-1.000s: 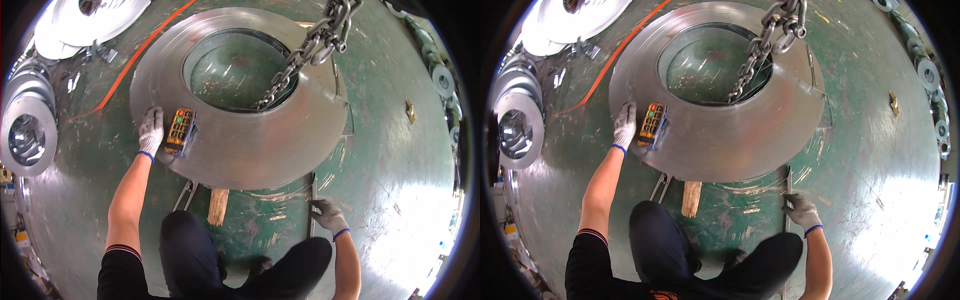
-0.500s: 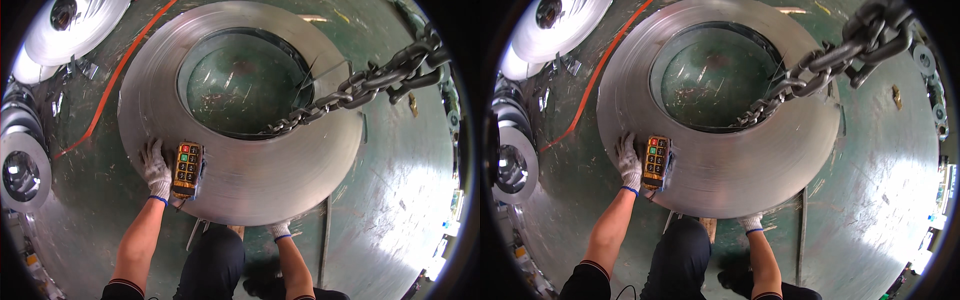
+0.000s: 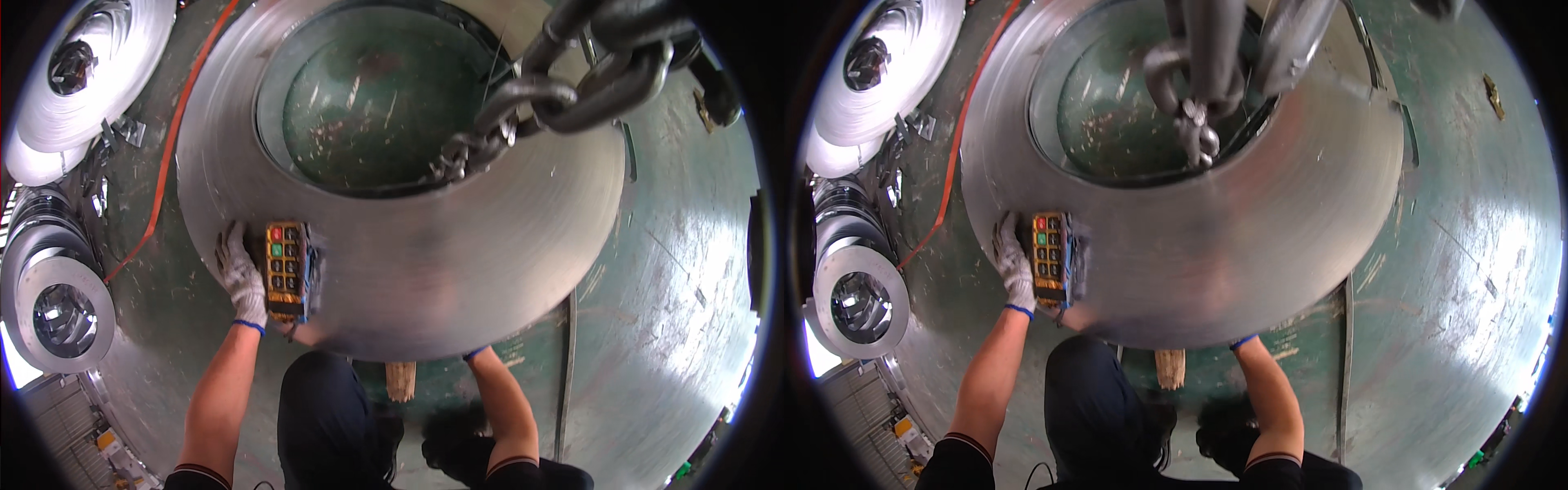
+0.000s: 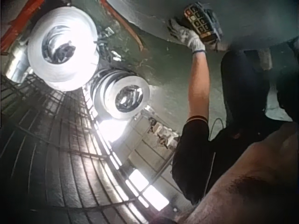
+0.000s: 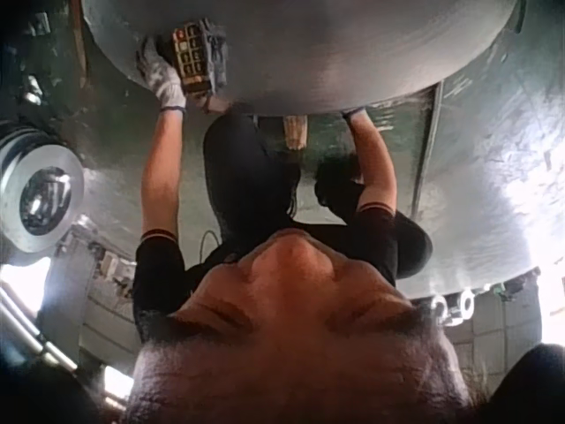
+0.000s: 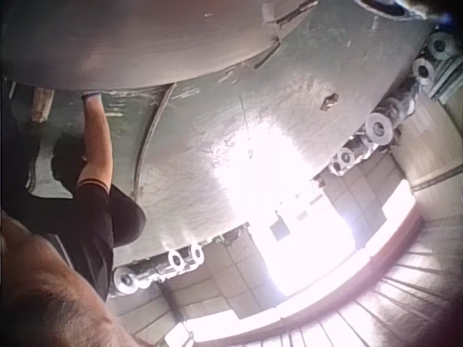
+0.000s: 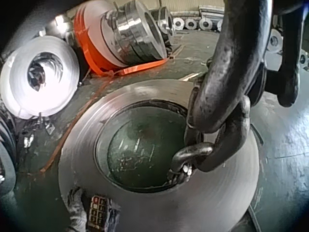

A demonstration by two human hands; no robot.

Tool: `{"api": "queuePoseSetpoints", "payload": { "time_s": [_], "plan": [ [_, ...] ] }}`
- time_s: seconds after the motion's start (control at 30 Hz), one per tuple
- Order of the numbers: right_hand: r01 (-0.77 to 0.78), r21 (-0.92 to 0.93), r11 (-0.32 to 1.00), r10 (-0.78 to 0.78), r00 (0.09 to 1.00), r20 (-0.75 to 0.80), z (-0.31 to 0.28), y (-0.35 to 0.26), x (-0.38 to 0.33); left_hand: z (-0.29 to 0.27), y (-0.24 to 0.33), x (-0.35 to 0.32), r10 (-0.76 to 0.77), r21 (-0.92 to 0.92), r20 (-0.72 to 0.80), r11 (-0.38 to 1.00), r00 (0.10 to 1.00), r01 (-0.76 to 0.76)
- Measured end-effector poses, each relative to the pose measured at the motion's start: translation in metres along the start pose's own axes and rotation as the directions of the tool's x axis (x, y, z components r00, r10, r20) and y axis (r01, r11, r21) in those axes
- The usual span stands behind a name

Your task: Operating an industrial overhead crane to lift, maneuver, and position heavy metal coils in a warehouse.

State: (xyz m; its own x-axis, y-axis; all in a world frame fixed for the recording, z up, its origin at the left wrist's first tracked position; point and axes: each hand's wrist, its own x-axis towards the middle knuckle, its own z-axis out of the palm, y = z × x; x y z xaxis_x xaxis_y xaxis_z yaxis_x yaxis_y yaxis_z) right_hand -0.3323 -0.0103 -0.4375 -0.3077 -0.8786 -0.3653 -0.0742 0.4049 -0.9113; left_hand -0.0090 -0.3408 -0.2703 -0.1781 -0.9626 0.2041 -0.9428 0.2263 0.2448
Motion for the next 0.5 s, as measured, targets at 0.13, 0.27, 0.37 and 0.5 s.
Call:
{"api": "queuePoseSetpoints", "payload": {
  "time_s": [0.13,0.27,0.37,0.5],
  "plan": [
    [-0.081,0.025,0.996,0.080,0.995,0.053,0.000,-0.023,0.019,-0.006,-0.010,0.004,0.053,-0.014,0.014,0.999,0.999,-0.053],
    [-0.078,0.054,0.995,0.074,0.994,0.076,-0.002,-0.037,0.017,0.006,-0.017,0.004,-0.013,-0.106,0.016,0.994,1.000,0.015],
    [-0.053,0.085,0.995,0.045,0.995,0.087,0.002,-0.048,0.017,0.005,-0.018,0.002,-0.081,-0.242,0.029,0.966,0.996,0.086],
    [-0.107,0.214,0.971,0.086,0.991,0.104,0.005,-0.017,0.011,0.013,-0.011,0.004,-0.131,-0.322,0.057,0.936,0.990,0.142]
  ]
}}
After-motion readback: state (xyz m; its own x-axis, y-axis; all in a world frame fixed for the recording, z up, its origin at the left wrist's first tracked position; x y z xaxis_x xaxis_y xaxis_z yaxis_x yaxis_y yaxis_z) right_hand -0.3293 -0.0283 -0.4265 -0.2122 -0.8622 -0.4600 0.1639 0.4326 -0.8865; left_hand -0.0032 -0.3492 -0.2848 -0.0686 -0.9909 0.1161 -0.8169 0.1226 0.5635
